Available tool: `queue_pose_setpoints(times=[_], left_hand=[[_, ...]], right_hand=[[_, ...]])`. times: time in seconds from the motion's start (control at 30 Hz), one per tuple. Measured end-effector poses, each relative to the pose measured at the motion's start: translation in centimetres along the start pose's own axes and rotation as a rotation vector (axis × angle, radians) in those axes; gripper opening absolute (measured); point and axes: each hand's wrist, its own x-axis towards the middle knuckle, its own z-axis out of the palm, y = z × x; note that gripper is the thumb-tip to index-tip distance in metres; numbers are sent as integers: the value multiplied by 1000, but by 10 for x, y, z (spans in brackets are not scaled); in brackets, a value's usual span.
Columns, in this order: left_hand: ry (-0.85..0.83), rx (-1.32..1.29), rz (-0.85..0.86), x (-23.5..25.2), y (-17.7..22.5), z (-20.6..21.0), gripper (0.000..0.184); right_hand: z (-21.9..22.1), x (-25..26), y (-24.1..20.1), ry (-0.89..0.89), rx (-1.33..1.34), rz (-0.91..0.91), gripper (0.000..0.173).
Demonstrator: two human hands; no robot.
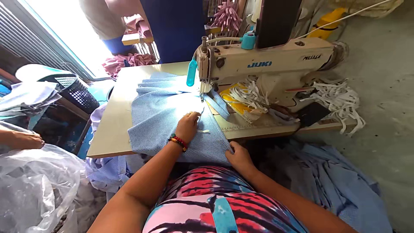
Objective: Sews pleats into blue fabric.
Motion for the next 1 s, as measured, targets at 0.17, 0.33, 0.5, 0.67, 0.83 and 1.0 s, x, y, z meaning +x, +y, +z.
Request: queue_pose_setpoints(times=[0.17,0.33,0.5,0.67,0.83,1.0], left_hand=[[4,-38,-166,-1,6,-6,34],[-94,-616,-675,17,24,-27,28],[-144,-921,-790,-8,62,-22,16],[-507,-560,-412,-55,82,2,23],[-824,-268,134,-68,99,-1,24],[-916,-309,236,-66,109,3,26]], right_hand=[[-2,-1,6,82,-60,-62,27],[5,0,15,173,309,-155,30],[7,0,14,97,391,-139,23],[1,-11,13,176,141,-239,25],[0,-11,11,201,202,-202,24],[0,-7,14,199,256,-259,27]])
